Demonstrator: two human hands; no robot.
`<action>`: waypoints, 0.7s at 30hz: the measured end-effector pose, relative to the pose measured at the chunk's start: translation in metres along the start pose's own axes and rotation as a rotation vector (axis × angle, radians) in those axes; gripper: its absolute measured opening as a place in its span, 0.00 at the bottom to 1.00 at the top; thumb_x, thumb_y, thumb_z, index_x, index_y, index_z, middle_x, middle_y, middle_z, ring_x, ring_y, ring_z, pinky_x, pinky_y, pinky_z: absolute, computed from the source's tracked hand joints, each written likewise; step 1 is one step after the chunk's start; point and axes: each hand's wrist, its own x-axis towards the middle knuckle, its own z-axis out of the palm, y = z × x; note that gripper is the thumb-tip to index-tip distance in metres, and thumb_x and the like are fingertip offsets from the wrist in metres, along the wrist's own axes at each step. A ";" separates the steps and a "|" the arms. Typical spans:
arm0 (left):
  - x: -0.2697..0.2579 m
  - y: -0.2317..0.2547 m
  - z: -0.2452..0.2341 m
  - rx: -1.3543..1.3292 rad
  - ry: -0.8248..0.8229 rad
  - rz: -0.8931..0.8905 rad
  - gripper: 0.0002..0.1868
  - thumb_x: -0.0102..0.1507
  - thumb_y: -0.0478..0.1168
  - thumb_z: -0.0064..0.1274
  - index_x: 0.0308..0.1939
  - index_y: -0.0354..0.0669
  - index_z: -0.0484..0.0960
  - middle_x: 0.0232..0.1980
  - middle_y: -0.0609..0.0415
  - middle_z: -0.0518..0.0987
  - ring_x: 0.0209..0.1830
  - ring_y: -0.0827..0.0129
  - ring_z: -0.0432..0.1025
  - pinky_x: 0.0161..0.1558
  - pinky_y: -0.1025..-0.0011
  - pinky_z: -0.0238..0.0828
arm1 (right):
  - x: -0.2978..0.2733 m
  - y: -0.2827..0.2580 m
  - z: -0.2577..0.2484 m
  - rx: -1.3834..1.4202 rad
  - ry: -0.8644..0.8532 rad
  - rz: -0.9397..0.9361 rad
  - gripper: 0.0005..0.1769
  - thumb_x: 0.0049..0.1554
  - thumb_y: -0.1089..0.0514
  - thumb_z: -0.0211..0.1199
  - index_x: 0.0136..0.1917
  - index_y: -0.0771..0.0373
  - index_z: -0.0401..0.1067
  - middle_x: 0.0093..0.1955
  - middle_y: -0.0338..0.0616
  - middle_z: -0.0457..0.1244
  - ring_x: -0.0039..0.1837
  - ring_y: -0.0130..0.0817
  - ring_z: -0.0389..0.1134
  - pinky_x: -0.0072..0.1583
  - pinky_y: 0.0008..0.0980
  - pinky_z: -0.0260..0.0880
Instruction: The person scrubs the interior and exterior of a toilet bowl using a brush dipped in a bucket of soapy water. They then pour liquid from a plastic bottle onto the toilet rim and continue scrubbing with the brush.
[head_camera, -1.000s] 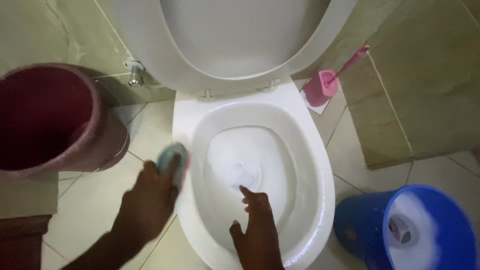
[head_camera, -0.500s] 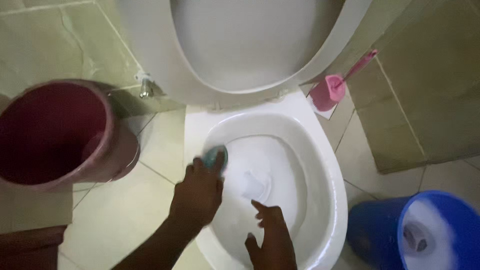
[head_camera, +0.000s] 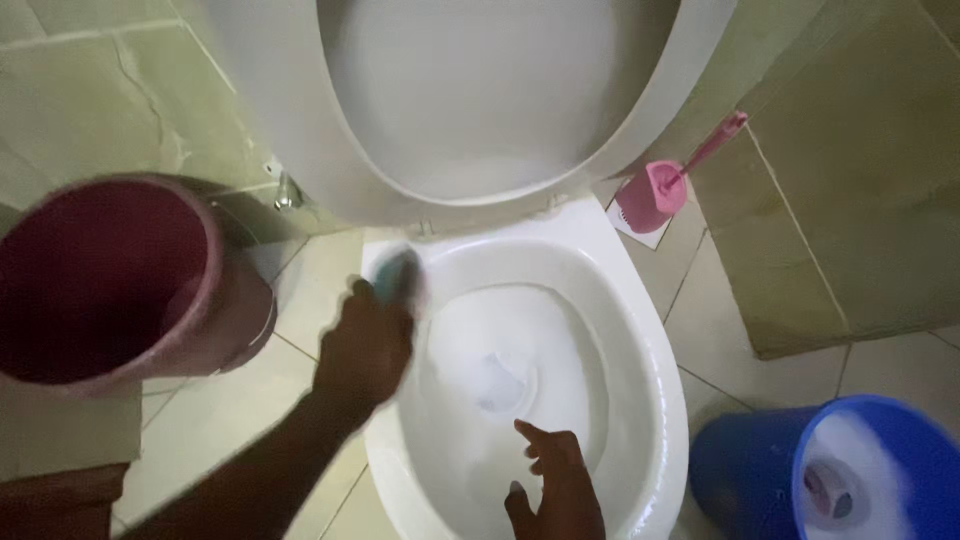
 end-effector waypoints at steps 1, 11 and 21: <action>-0.008 -0.001 0.001 0.003 0.005 0.004 0.31 0.73 0.52 0.45 0.69 0.32 0.57 0.57 0.33 0.67 0.45 0.46 0.74 0.45 0.51 0.78 | 0.005 0.003 0.002 0.004 0.004 -0.004 0.43 0.49 0.68 0.69 0.74 0.42 0.64 0.58 0.39 0.61 0.56 0.31 0.69 0.61 0.37 0.75; -0.009 0.004 -0.010 0.190 0.128 0.150 0.37 0.68 0.45 0.45 0.79 0.51 0.49 0.54 0.29 0.68 0.47 0.43 0.71 0.35 0.50 0.80 | 0.004 0.048 0.010 0.019 0.074 -0.152 0.40 0.48 0.66 0.68 0.73 0.48 0.67 0.51 0.45 0.63 0.50 0.35 0.70 0.54 0.37 0.74; 0.007 0.002 -0.034 0.172 0.064 -0.001 0.39 0.69 0.44 0.43 0.82 0.49 0.45 0.55 0.28 0.67 0.45 0.42 0.71 0.37 0.49 0.79 | 0.019 0.065 0.011 0.050 0.058 -0.214 0.42 0.46 0.68 0.66 0.73 0.50 0.66 0.53 0.46 0.63 0.51 0.35 0.71 0.56 0.37 0.76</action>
